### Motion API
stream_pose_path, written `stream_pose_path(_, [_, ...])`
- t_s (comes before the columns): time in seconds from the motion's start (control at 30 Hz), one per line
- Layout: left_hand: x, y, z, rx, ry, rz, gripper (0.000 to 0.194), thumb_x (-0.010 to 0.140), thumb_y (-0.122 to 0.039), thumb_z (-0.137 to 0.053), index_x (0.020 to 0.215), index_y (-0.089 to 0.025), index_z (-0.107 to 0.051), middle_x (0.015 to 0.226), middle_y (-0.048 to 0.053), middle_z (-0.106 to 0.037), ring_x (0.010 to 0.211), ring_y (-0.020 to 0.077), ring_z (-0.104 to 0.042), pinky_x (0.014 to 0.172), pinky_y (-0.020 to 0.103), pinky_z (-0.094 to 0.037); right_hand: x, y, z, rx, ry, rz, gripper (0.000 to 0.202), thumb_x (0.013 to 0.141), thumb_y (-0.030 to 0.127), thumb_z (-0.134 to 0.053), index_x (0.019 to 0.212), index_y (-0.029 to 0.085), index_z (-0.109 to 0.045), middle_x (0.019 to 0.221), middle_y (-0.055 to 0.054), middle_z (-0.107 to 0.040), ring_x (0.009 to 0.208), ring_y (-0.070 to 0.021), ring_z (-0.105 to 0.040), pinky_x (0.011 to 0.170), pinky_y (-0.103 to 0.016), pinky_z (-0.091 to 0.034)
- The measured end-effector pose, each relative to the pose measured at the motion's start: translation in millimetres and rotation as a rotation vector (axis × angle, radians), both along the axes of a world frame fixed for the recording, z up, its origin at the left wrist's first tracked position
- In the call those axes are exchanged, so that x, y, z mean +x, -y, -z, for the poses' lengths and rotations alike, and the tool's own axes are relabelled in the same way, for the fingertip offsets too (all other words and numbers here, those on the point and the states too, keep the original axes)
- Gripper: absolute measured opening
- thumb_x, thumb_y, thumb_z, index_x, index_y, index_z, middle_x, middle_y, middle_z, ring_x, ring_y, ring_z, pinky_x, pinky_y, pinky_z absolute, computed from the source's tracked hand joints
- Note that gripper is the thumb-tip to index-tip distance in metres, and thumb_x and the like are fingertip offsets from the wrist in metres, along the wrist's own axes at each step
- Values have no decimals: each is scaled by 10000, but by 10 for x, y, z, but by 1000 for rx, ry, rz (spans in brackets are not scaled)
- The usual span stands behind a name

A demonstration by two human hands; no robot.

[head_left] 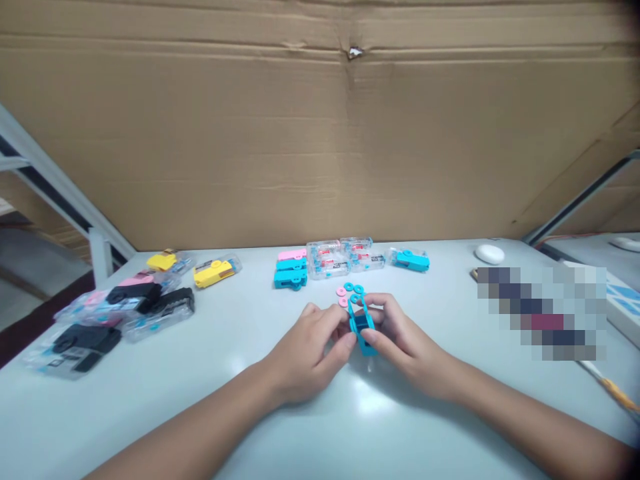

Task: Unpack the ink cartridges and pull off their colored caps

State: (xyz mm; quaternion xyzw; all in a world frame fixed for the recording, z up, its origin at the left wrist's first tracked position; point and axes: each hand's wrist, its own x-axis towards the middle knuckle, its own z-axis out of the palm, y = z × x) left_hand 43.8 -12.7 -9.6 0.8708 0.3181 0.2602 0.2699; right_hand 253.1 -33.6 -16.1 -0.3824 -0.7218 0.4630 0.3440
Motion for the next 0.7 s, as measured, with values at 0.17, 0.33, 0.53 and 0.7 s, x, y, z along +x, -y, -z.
stream_pose_path(0.17, [20,-21,15,73,-56,5,155,982,-296,-377,865,-215,-439,814,2,-578,710,170,-487,743,334,-371,11,10,25,3,2,6,299,994,345,-455,1259,275,-335,1050,-51,-607,933,-188,-596,796,-335,-498])
stream_pose_path(0.33, [27,-36,51,241,-141,55,147,991,-296,-368,926,-197,-454,838,21,-597,731,177,-514,744,352,-328,24,-1,-62,20,146,22,323,969,389,-498,1262,263,-443,1029,-43,-613,966,-218,-581,821,-356,-487])
stream_pose_path(0.53, [27,-17,29,367,-199,72,215,1003,-312,-333,901,-190,-478,826,36,-611,722,183,-526,729,358,-306,69,-7,-124,17,166,-29,254,974,415,-482,1160,243,-506,1025,-41,-598,953,-212,-560,834,-365,-478])
stream_pose_path(0.7, [36,-17,26,384,-227,72,217,998,-318,-353,896,-193,-498,843,40,-624,716,186,-529,724,358,-303,94,-1,-117,30,177,-33,243,986,413,-453,1162,246,-473,1062,-43,-564,990,-211,-544,865,-366,-474])
